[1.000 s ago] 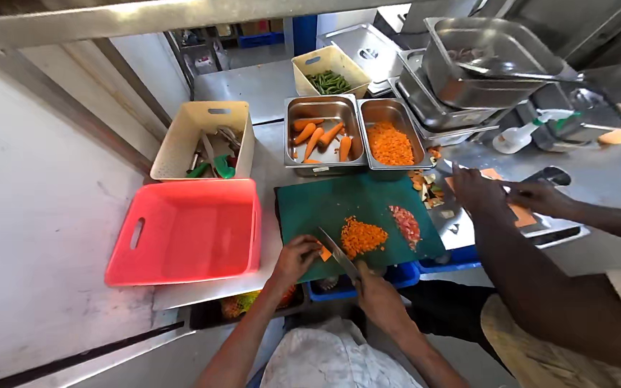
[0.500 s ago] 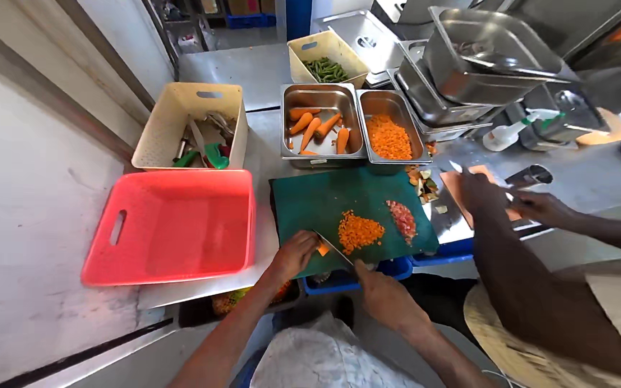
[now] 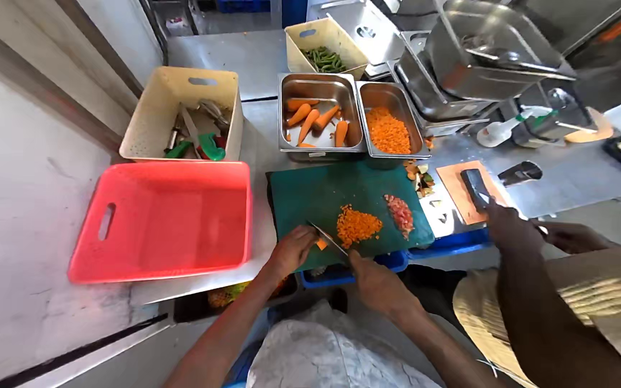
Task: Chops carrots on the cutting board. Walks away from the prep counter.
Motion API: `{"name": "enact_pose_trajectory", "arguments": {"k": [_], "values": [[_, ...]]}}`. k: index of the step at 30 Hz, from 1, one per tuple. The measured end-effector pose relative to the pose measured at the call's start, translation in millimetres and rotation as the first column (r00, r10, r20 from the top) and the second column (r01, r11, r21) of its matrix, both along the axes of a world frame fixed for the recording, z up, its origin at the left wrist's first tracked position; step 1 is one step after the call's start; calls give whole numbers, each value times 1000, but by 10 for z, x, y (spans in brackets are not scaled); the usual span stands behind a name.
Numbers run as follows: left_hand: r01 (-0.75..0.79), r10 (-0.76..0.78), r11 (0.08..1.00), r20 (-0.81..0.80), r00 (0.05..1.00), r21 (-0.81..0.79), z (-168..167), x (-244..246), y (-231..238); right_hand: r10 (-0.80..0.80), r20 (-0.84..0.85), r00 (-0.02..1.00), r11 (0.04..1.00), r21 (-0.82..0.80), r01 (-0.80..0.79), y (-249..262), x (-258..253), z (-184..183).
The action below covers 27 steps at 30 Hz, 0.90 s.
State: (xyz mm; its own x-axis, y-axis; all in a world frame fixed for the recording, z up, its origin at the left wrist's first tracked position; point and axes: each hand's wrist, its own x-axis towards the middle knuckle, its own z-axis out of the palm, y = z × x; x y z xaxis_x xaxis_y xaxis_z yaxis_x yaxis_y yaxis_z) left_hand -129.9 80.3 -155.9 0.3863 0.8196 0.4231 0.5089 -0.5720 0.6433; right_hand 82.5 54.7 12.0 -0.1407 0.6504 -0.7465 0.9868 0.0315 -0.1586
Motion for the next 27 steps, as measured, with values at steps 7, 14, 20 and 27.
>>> {"name": "enact_pose_trajectory", "arguments": {"k": [7, 14, 20, 27], "values": [[9, -9, 1000, 16, 1000, 4, 23, 6, 16, -64, -82, 995, 997, 26, 66, 18, -91, -577], [-13, 13, 1000, -16, 1000, 4, 14, 19, -11, -46, -106, 993, 991, 122, 59, 11, 75, -273], [-15, 15, 1000, -36, 999, 11, 62, 26, -15, -33, -36, 999, 996, 76, 36, -61, 57, -100], [-88, 88, 996, -1, 996, 36, 59, -9, -82, -97, -82, 992, 989, 107, 106, -102, 172, -219]]}}
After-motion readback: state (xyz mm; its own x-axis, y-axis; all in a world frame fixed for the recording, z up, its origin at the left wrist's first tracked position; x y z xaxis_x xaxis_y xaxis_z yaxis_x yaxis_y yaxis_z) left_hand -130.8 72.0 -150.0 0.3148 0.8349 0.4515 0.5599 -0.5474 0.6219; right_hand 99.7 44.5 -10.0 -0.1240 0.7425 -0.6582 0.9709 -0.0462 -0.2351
